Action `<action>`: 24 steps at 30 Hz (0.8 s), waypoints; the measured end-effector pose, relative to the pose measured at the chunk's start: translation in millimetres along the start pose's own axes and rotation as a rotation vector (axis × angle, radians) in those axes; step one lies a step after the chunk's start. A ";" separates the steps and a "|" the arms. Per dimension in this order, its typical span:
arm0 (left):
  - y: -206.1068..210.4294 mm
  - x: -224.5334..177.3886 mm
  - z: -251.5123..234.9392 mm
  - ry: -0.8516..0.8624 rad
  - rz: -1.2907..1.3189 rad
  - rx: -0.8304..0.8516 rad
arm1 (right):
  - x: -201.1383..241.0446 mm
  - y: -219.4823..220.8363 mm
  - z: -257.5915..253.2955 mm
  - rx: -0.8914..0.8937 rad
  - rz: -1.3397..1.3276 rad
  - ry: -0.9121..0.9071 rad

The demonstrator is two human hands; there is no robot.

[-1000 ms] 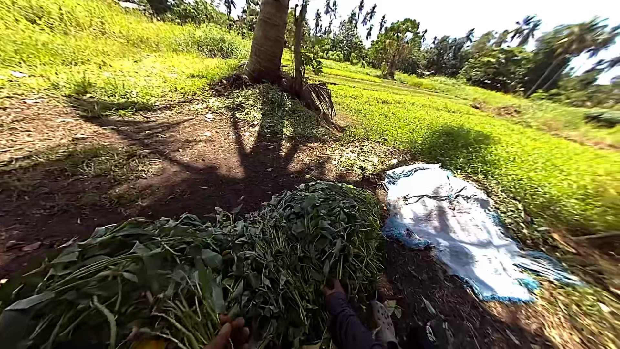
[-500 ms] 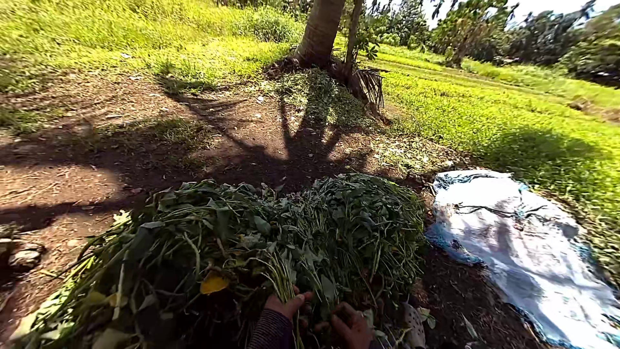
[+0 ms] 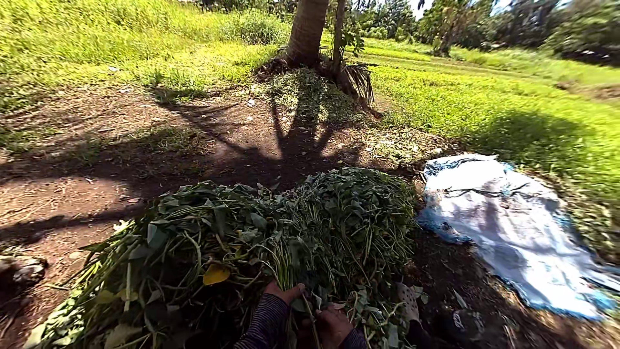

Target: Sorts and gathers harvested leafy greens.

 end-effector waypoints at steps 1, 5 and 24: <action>0.7 -0.7 2.1 0.016 -0.019 0.012 | -1.3 4.9 -1.3 0.035 -0.037 0.053; 5.2 0.2 5.7 0.108 -0.035 0.045 | -0.8 18.8 -16.9 0.260 0.052 0.144; 7.3 -8.9 9.3 0.156 0.015 -0.013 | 13.7 15.1 -18.4 -0.116 0.052 -0.064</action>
Point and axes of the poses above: each hand's wrist, its own z-axis away from the middle knuckle, its own y-axis out of the palm, x = y × z, the point moved 8 cm from there along -z, towards the middle knuckle, and after that the axes turned 9 degrees about x, right-handed, at the moved point
